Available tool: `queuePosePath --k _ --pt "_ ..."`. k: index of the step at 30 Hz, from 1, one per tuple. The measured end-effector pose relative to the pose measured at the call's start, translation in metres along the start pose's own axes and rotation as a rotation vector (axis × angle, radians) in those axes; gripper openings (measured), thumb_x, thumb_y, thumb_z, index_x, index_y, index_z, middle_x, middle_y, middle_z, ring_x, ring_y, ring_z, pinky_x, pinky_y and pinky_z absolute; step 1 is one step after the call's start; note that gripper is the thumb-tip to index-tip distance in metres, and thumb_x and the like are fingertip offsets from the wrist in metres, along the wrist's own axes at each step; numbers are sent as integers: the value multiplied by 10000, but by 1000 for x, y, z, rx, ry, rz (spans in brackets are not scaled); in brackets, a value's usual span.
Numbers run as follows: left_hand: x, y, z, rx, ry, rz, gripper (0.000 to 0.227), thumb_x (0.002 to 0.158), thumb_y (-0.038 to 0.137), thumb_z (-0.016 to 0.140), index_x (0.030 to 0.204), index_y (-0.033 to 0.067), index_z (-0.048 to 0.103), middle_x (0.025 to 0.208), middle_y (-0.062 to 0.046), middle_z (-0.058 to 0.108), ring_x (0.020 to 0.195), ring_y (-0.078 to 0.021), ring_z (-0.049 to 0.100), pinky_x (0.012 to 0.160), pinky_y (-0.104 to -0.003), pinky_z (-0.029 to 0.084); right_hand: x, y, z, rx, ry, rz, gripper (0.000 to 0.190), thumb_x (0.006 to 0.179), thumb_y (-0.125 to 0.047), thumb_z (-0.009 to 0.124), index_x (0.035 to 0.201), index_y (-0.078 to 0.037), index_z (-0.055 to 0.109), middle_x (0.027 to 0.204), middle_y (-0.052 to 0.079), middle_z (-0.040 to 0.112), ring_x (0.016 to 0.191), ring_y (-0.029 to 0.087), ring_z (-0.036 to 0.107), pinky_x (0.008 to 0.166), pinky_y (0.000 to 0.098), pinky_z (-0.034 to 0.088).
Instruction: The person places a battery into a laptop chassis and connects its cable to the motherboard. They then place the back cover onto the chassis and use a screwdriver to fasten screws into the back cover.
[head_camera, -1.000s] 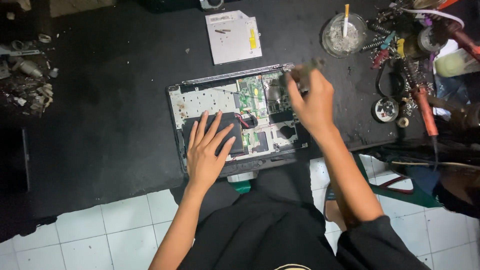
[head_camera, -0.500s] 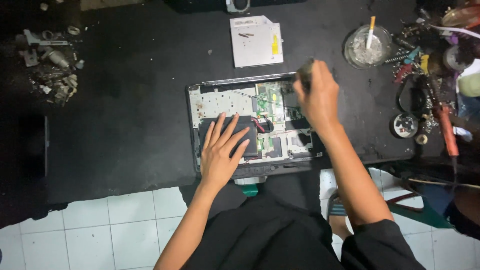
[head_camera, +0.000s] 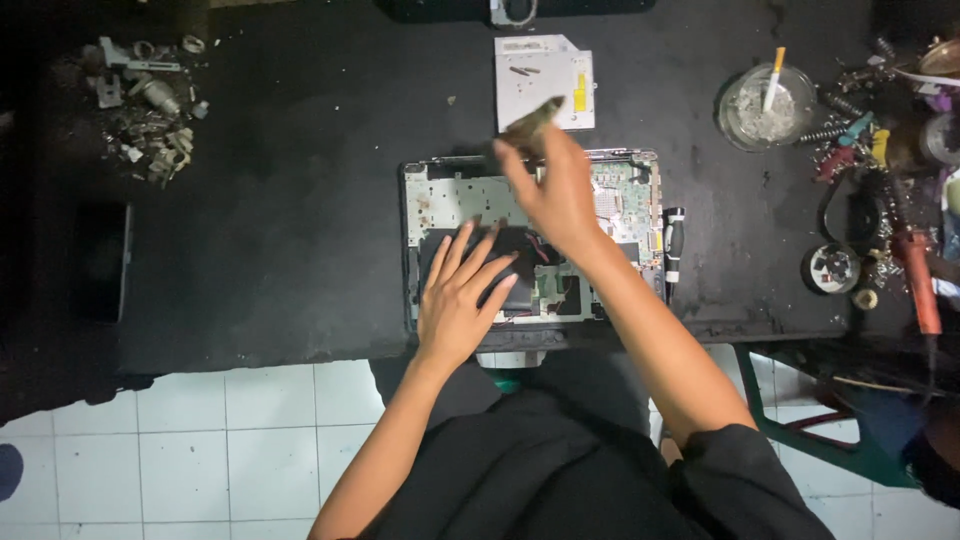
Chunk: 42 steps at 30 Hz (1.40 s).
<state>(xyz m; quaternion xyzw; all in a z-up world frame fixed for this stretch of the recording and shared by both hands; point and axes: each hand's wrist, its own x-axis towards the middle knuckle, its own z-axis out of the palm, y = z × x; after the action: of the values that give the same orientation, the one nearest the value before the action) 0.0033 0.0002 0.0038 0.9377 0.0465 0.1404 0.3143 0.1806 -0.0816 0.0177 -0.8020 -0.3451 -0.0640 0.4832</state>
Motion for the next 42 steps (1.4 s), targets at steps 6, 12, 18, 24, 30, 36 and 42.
queuePosePath --k 6,12,18,24,30,36,42 --pt "-14 -26 29 43 -6 -12 278 1019 407 618 1189 227 745 1366 -30 665 1470 -269 416 1259 -478 261 0 -22 57 -98 -238 -213 148 953 -100 704 1046 -41 606 843 141 651 756 392 723 672 490 589" --pt "-10 -17 16 29 -18 -12 284 1036 373 594 1162 174 752 1355 -79 658 1481 -291 388 1263 -482 258 6 -18 81 -169 -371 -196 327 963 -102 667 1270 2 628 1116 335 694 961 491 727 890 593 562" --pt "-25 -47 47 74 -80 -39 340 1014 428 603 1244 214 734 1385 -9 652 1466 -244 413 1259 -469 230 -1 -53 53 20 -480 -141 296 936 -133 675 1184 17 616 970 251 717 837 449 733 761 549 588" --pt "2 7 -10 -88 -51 -47 287 1045 320 592 1263 190 724 1467 -85 589 1486 -319 358 1267 -494 211 -17 -21 -12 266 -183 75 290 1074 -318 602 1147 -43 659 960 174 736 890 334 746 817 498 591" --pt "-2 1 -4 -120 -29 -48 288 1040 326 602 1262 195 731 1525 -56 544 1512 -273 326 1270 -450 201 -38 16 -141 -427 -183 316 424 1097 -150 598 1428 -12 373 1089 386 685 935 608 676 764 714 528" --pt "-3 -5 -1 -110 -77 -66 305 1047 367 570 1285 239 712 1553 -11 511 1525 -254 300 1275 -453 179 -55 45 -188 -714 -429 451 387 1026 -238 660 1391 -118 618 1098 208 756 962 462 744 790 586 591" --pt "-1 -3 -5 -128 -94 -91 308 1047 373 566 1282 243 714 1550 -7 515 1523 -246 303 1273 -454 177 -53 44 -183 -748 -488 500 307 1004 -193 668 1284 -69 669 998 213 777 938 427 763 786 564 600"
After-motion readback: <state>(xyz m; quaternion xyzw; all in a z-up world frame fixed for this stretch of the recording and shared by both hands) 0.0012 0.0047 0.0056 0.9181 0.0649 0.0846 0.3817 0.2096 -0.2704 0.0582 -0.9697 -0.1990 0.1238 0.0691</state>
